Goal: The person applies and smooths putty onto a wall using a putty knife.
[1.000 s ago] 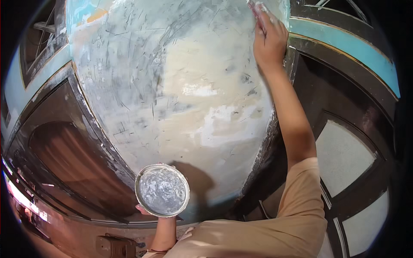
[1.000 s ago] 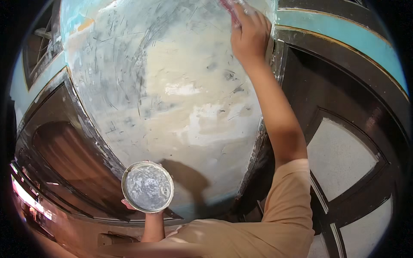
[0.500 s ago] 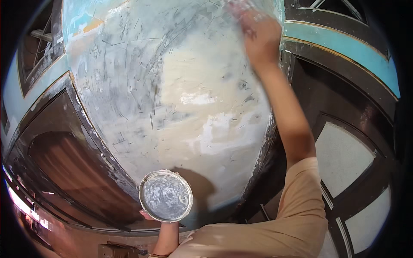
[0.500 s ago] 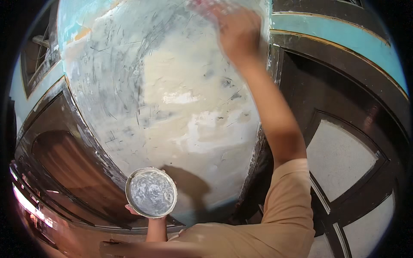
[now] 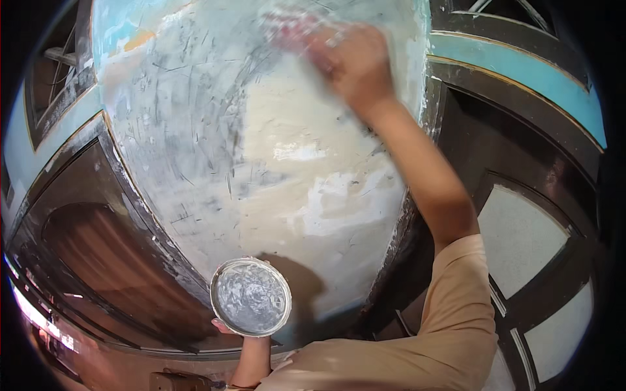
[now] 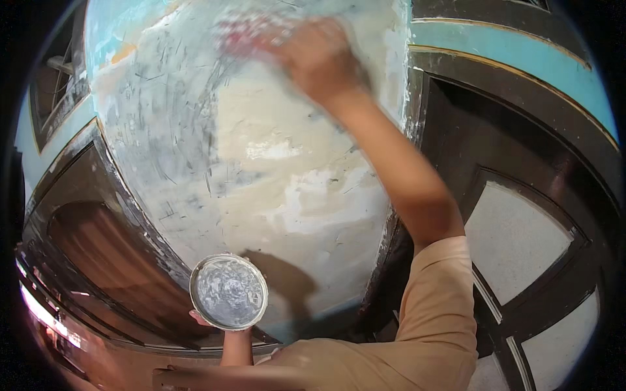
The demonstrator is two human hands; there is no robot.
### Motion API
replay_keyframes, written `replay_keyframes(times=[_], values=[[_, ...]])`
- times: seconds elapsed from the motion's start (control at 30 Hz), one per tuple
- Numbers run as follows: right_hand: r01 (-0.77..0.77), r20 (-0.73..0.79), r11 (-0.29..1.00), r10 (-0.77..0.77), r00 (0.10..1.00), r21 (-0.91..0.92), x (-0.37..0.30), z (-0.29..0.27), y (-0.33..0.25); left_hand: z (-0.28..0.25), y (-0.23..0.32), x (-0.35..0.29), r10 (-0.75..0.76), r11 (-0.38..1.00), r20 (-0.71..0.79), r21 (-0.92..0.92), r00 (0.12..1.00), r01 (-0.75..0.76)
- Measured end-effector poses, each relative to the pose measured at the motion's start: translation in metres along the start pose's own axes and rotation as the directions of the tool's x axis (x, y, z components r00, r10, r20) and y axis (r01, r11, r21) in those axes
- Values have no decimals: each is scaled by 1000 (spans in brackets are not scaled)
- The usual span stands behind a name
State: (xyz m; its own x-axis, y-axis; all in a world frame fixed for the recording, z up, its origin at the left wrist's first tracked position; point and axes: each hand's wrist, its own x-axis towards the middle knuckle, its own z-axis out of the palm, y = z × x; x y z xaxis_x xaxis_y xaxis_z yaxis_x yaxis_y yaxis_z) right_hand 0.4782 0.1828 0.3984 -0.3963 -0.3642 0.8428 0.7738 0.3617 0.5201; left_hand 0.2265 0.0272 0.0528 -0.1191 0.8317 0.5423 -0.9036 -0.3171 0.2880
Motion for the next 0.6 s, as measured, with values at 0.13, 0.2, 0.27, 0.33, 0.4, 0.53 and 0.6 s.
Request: replay_keyframes(times=[0.13,0.2,0.27,0.33,0.4,0.53,0.6], values=[[-346,-220,905,295,930,-249,19,2,45,-4,7,-1,36,999,-18,-19,999,-36],[-276,-16,930,281,960,-244,2,26,38,-5,8,0,37,999,6,-16,999,-37],[13,-23,996,-15,1000,-84,5,38,-30,-6,10,-1,23,999,-13,-34,1000,-23],[262,39,964,-264,964,43,0,51,-94,-5,11,1,18,999,-23,-42,1000,-19],[416,38,867,-442,896,273,1,47,-133,-8,11,5,32,999,-38,-15,999,-33],[256,-108,941,-237,965,221,27,31,-110,-18,34,-5,55,998,7,-7,998,-54],[33,-90,999,-32,995,9,38,25,-64,-21,43,-7,47,999,-20,-13,999,-47]])
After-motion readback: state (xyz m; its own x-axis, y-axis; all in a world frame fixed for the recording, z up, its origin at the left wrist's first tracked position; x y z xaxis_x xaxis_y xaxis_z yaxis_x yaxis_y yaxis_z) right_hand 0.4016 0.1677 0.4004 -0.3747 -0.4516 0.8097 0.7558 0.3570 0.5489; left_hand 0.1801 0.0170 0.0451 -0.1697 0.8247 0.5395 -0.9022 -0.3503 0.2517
